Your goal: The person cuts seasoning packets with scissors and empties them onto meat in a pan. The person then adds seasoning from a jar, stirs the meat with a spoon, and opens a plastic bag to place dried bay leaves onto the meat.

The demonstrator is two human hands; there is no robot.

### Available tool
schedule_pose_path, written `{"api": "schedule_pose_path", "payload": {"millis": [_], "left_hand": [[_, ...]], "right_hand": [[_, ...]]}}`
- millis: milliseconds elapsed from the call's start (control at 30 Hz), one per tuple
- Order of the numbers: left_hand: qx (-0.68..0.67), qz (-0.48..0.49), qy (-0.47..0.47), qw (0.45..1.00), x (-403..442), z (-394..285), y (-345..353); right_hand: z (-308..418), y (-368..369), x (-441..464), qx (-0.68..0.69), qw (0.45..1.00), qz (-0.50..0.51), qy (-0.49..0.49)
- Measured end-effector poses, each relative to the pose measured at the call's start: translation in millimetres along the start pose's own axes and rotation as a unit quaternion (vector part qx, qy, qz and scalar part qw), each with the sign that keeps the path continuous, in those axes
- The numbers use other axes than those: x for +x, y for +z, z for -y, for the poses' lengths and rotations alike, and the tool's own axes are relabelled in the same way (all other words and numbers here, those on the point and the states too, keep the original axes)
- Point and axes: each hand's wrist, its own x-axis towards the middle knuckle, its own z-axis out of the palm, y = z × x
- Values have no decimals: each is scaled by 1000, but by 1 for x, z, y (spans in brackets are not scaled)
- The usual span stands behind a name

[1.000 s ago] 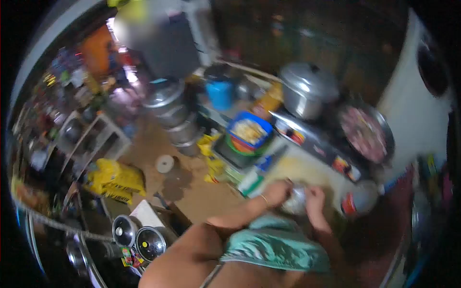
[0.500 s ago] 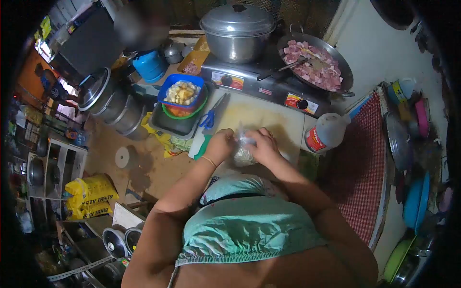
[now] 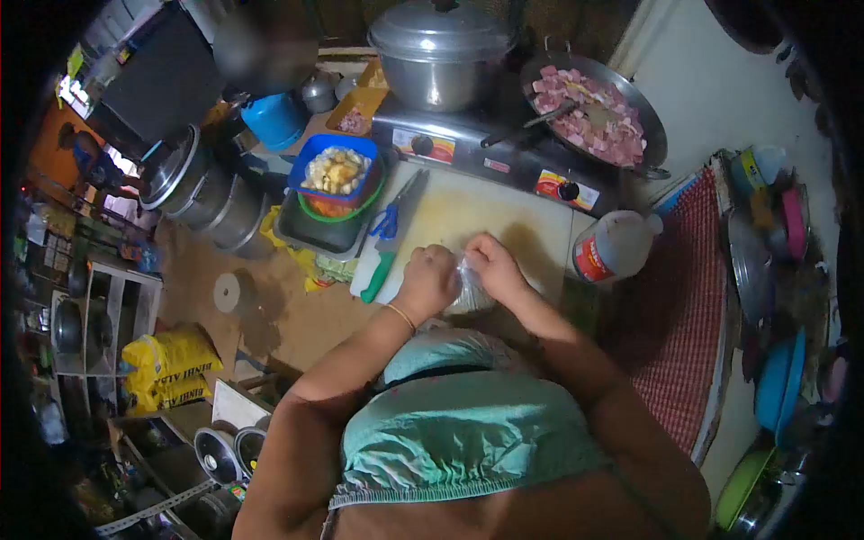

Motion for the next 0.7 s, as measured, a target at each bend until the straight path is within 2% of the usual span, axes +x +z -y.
{"api": "schedule_pose_path", "payload": {"millis": [33,67,100,167,200,333,433,533,700], "left_hand": [[-7,0,-3,1000,-1,0,2],[-14,0,-6,1000,-3,1,3],[-19,-1,-8,1000,-4,2,4],[-38,6,-13,999,-7,4,6],[-44,4,-13,999,-7,4,6],[-71,6,-32,997,-8,-7,5],[-119,-10,-18,993,-10,-5,5],[-167,-16,-58,984,-14,-1,8],[-240,-20,-46,969,-12,2,7]], "right_hand": [[12,0,-1,67,998,4,12],[24,-3,-6,10,999,-39,5],[36,-7,-10,-53,994,-63,-77],[53,-18,-16,-175,949,-110,-239],[60,-19,-23,-226,931,-109,-265],[58,-13,-31,-343,904,-33,-253],[46,-11,-30,-353,908,-40,-223],[44,-17,-30,-374,907,6,-192],[44,-19,-30,-393,901,46,-179]]}}
